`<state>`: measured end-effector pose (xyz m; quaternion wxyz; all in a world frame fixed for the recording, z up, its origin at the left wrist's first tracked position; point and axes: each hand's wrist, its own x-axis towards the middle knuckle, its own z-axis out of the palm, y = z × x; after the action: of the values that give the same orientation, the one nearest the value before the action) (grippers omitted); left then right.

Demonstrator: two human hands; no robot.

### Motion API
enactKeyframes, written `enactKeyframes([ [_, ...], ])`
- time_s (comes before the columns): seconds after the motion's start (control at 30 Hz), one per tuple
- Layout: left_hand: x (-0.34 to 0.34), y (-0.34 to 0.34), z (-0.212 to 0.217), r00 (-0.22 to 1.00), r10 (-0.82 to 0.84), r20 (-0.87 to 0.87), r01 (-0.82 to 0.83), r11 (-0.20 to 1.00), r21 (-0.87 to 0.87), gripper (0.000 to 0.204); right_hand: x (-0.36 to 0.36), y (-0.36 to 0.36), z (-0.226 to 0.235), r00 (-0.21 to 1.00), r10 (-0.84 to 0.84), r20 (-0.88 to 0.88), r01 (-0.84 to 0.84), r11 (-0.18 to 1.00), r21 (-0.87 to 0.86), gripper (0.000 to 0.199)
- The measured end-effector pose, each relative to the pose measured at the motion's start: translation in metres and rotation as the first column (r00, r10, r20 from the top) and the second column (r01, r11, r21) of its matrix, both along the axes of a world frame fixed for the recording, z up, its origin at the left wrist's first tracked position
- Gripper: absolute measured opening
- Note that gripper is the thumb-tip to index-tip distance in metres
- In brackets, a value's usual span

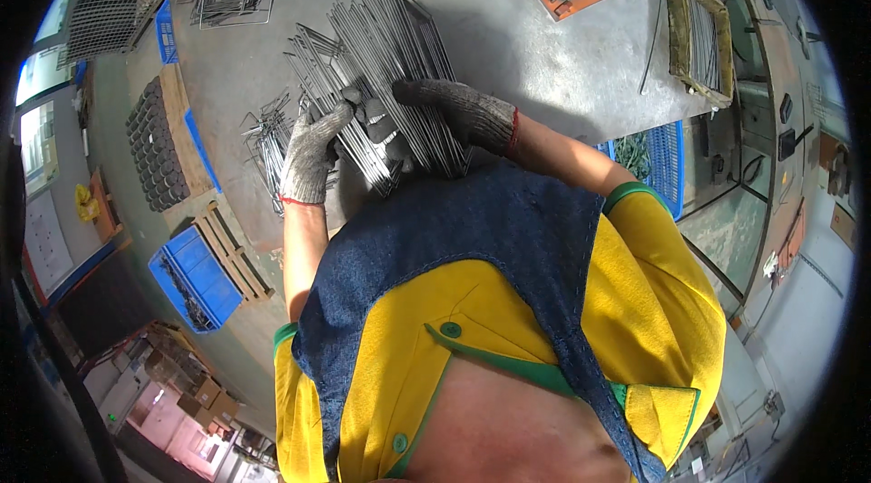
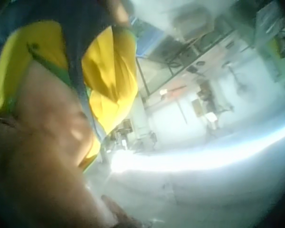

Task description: The person repeatedly picks up stacks of rectangular metal wire frames from a cardboard box and places them onto a metal workbench. They handle the frames by hand, organizing them into piles on the table surface.

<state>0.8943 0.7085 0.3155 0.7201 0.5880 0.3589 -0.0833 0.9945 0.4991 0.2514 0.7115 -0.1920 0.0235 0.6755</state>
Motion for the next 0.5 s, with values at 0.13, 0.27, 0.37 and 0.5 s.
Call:
enactKeyframes([
  [0.13, 0.003, -0.006, 0.005, 0.999, -0.018, 0.045, 0.019, 1.0, -0.016, 0.037, -0.005, 0.004, 0.022, 0.954, -0.068, 0.292, 0.139, 0.963, -0.23, 0.05],
  [0.27, 0.007, -0.012, 0.009, 0.999, -0.042, 0.0, 0.041, 0.985, 0.166, 0.034, -0.006, 0.008, 0.008, 0.928, -0.122, 0.351, 0.228, 0.933, -0.279, 0.046],
  [0.37, 0.006, -0.013, -0.001, 0.998, 0.004, 0.058, -0.012, 0.991, 0.132, 0.045, -0.009, 0.008, 0.019, 0.932, -0.152, 0.329, 0.272, 0.893, -0.358, 0.045],
  [0.5, 0.005, -0.019, 0.011, 0.996, 0.071, 0.048, -0.07, 0.997, -0.026, 0.044, -0.007, 0.007, 0.0, 0.914, -0.094, 0.394, 0.234, 0.917, -0.324, 0.041],
])
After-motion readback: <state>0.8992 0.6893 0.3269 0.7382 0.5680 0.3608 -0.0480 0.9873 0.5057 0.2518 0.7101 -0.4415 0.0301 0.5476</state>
